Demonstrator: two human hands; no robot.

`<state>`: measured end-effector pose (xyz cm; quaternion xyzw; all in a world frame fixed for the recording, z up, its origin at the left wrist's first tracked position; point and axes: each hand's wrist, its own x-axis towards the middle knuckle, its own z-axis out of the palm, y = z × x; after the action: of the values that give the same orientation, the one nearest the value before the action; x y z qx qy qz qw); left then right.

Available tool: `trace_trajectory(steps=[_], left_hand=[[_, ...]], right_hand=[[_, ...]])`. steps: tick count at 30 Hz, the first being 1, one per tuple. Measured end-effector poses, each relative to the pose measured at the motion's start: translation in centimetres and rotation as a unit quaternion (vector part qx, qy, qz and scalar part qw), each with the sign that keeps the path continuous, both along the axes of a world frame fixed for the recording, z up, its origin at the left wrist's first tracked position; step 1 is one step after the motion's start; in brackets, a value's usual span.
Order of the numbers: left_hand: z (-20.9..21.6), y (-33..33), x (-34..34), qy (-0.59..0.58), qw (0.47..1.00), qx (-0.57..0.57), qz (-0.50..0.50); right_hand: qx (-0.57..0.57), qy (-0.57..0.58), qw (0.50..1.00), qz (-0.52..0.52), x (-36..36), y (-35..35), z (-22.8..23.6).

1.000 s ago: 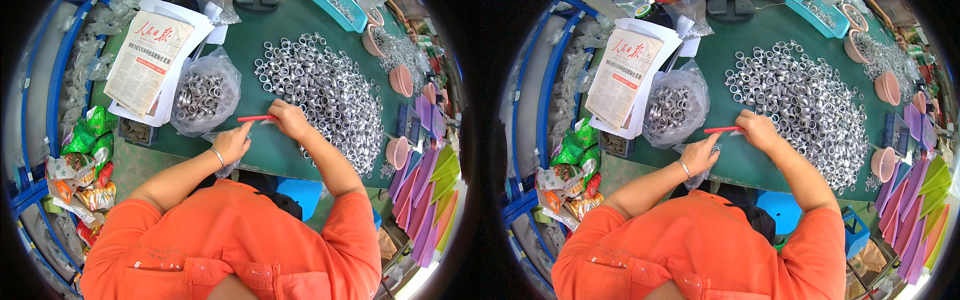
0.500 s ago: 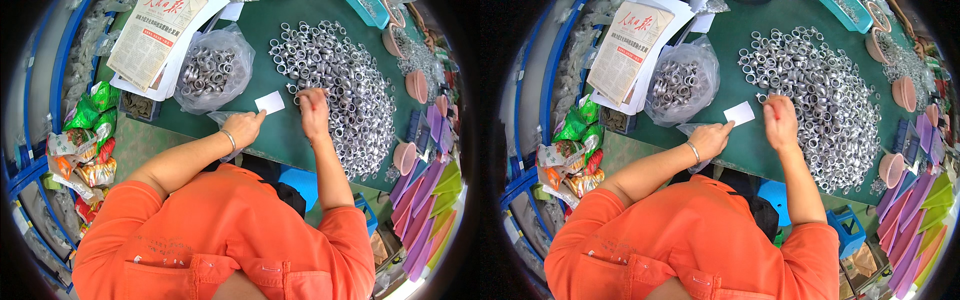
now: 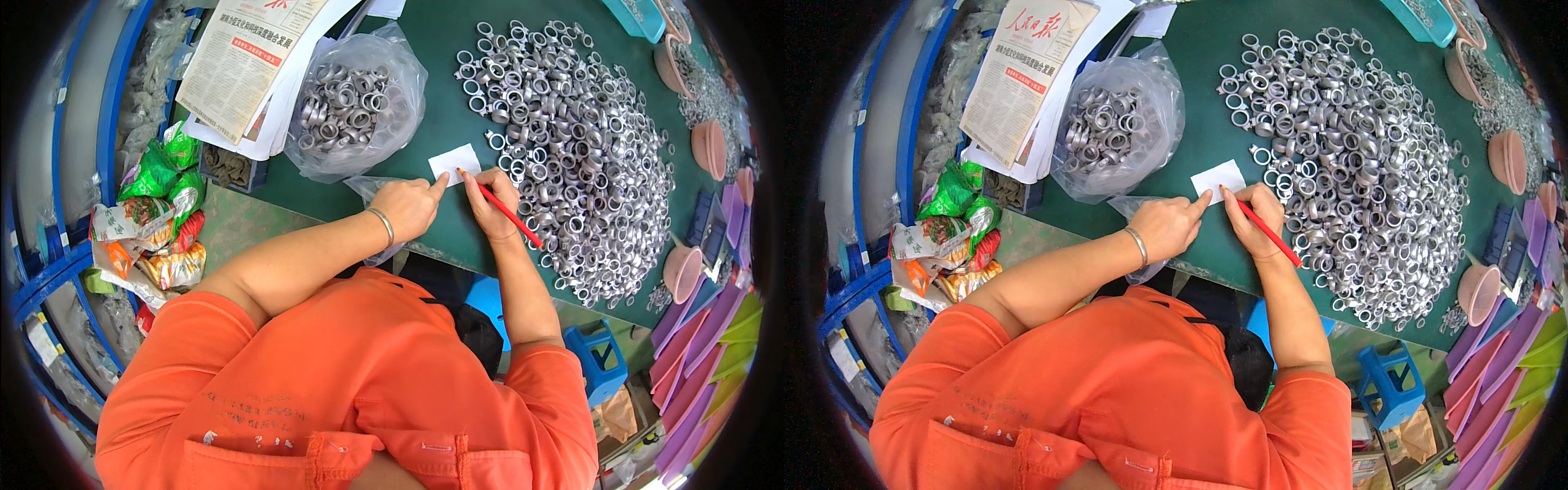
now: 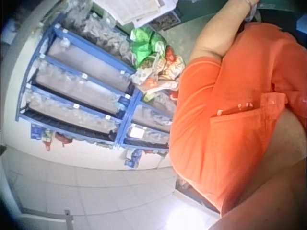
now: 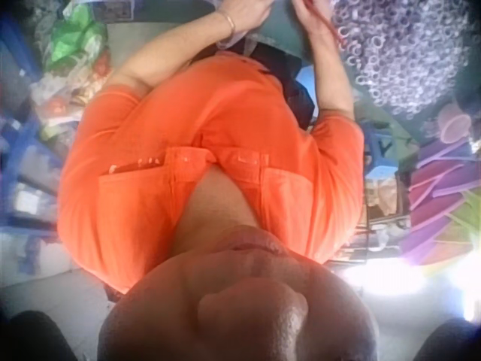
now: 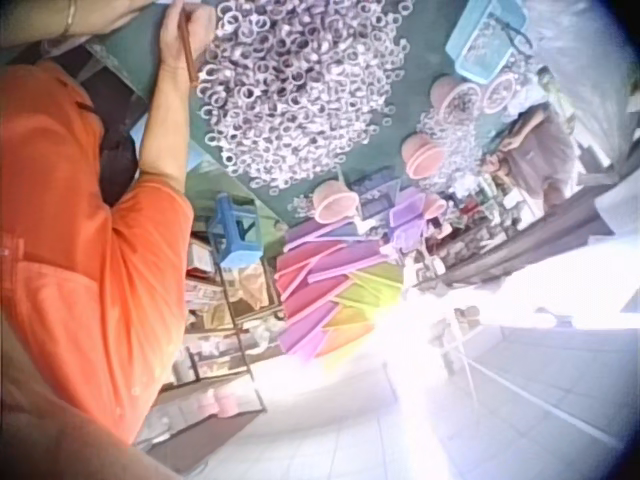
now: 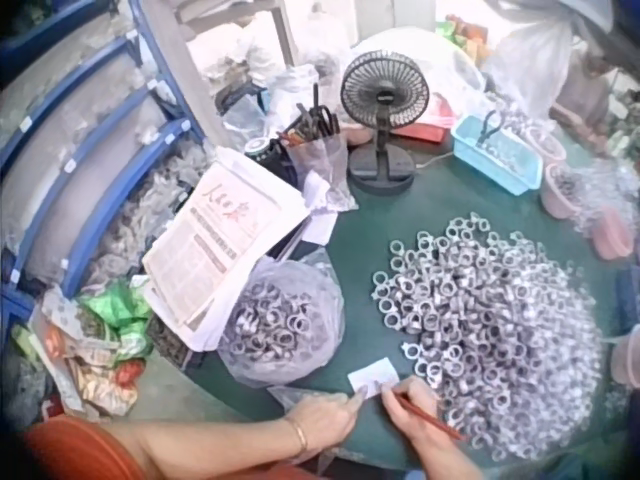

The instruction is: The person writes on a small slip of paper, places it inside a plastic bag containing metal rings, and then moves to a storage shelf to pick up another bag of similar metal parts.

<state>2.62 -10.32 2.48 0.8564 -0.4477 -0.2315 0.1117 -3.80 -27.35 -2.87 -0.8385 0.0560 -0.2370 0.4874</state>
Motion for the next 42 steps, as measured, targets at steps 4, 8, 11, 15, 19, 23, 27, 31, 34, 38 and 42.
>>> trace_trajectory(steps=[4, 8, 11, 15, 19, 23, 27, 31, 34, 38, 42], left_hand=[[-0.4, 0.1, -0.1, -0.003, 1.000, -0.021, 0.003], [-0.9, 0.1, -0.2, -0.026, 0.999, -0.038, 0.005], [-1.1, 0.2, -0.3, -0.033, 0.999, -0.043, 0.008], [-1.0, 0.2, -0.2, -0.036, 0.998, -0.045, 0.009], [-1.0, 0.2, -0.3, -0.035, 0.998, -0.047, 0.012], [-1.1, 0.2, -0.3, -0.038, 0.998, -0.042, 0.009], [-1.1, 0.2, -0.3, -0.034, 0.998, -0.044, 0.010], [-0.9, 0.2, -0.2, -0.022, 0.999, -0.040, 0.009], [-0.5, 0.1, -0.1, -0.006, 1.000, -0.027, 0.009], [-0.3, 0.1, -0.2, -0.004, 0.998, -0.046, 0.038], [0.3, 0.6, -0.5, 0.022, 0.997, -0.029, 0.061]], right_hand=[[-0.006, 0.004, 1.000, 0.012, 0.4, 0.2, 0.6], [-0.022, 0.006, 1.000, 0.002, 0.3, 0.1, 0.4], [-0.011, 0.014, 1.000, 0.010, 0.2, 0.0, 0.6], [-0.018, 0.025, 0.999, 0.008, 0.0, -0.2, 0.3], [-0.007, 0.035, 0.999, 0.013, -0.1, -0.1, 0.6], [0.001, 0.025, 0.999, -0.033, 0.2, 0.3, 0.3], [-0.018, 0.029, 0.999, -0.030, 0.2, 0.1, 0.2], [0.008, 0.037, 0.999, 0.008, -0.2, -0.5, 0.2], [0.063, 0.042, 0.996, -0.037, -0.2, -0.3, -0.2], [0.112, 0.021, 0.992, -0.054, 1.5, 1.1, 0.4], [0.049, 0.017, 0.998, -0.027, 2.9, 1.8, 0.9]])
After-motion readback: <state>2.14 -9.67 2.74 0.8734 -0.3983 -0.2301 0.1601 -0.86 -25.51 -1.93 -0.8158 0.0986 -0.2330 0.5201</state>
